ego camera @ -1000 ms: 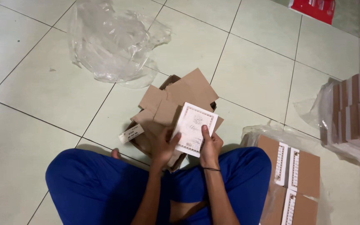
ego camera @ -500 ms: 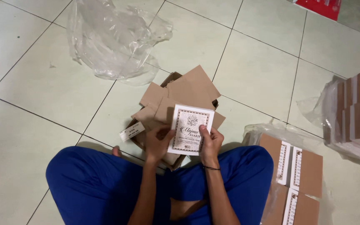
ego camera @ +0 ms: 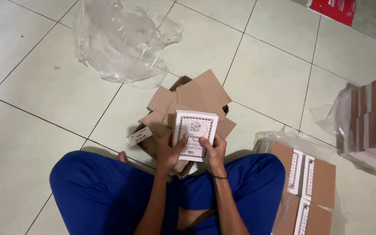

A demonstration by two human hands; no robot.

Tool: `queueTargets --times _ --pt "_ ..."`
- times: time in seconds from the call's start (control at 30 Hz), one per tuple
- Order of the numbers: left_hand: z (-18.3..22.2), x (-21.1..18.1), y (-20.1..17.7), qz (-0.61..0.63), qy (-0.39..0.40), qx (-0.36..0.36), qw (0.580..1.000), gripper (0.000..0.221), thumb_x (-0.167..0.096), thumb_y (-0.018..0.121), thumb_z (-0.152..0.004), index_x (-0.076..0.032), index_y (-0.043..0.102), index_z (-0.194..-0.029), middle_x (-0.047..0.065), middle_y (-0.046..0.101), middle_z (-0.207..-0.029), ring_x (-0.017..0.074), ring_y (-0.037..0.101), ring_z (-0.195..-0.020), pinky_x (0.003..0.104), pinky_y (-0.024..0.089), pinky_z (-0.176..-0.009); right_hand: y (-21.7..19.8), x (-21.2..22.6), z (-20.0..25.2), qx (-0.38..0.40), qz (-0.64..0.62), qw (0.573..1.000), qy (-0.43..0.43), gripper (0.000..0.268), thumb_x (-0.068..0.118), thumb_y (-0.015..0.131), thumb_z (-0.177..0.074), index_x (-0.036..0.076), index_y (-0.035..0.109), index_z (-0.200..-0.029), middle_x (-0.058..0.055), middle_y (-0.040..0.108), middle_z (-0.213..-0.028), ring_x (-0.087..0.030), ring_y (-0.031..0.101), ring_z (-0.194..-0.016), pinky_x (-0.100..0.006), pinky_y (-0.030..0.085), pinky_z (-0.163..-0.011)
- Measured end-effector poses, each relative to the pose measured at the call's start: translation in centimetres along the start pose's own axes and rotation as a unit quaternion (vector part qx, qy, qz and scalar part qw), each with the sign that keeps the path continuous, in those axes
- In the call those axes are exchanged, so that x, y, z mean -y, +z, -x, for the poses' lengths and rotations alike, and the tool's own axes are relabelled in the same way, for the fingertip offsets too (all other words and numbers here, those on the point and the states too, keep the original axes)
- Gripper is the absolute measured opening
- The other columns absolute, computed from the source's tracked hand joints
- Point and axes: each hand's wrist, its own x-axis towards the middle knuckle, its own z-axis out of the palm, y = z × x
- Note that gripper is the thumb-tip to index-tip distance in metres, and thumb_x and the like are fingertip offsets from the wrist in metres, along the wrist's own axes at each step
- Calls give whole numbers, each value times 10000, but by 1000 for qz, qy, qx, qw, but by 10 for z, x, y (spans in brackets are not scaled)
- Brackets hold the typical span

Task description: The person picks up a stack of printed cards and aligns them, then places the stack into a cardboard sleeve while sitting on the floor.

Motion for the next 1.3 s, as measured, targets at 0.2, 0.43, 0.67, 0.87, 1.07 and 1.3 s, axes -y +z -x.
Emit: queueTargets --times 0.2,0.43,0.67,0.87,1.07,1.3 --pt "1 -4 -7 -5 -18 -22 1000 433 -365 835 -851 -1 739 -1067 160 733 -914 233 655 -858 412 551 -776 5 23 4 109 111 988 -21 201 14 780 -777 21 684 -953 -59 667 -799 -153 587 -754 -292 514 -691" --pt "-9 24 -12 1 -4 0 1000 397 -377 721 -959 -33 732 -1157 115 744 -964 193 664 -868 388 561 -765 -3 8 0 104 98 989 30 245 -19 748 -827 16 662 -1055 -42 655 -891 -153 589 -803 -305 509 -729" --pt "-5 19 5 1 -6 72 997 451 -395 642 -1006 -41 648 -1284 99 679 -984 218 649 -874 391 558 -757 -15 43 10 38 57 996 56 340 -41 796 -761 10 691 -1081 -47 660 -786 -146 640 -667 -239 509 -586" --pt "14 8 42 14 82 187 979 455 -194 624 -1011 -88 471 -1427 133 658 -1353 304 643 -1240 431 566 -947 -102 82 39 -131 87 988 -8 456 17 835 -756 17 676 -1183 -65 696 -925 -145 659 -790 -314 582 -703" --pt "103 -61 162 -26 86 421 903 510 -234 643 -906 -122 523 -1389 72 610 -1403 245 629 -1233 390 526 -966 -256 70 158 -366 -53 929 -13 378 -1 698 -844 33 625 -1214 -143 707 -1185 -210 683 -1035 -359 567 -957" --pt "270 -5 293 -109 -41 689 715 836 -124 584 -839 -118 238 -1600 265 614 -1268 401 662 -1013 454 513 -818 -349 88 311 -629 93 772 7 218 143 808 -846 95 672 -1009 40 529 -705 -85 535 -650 -240 458 -527"
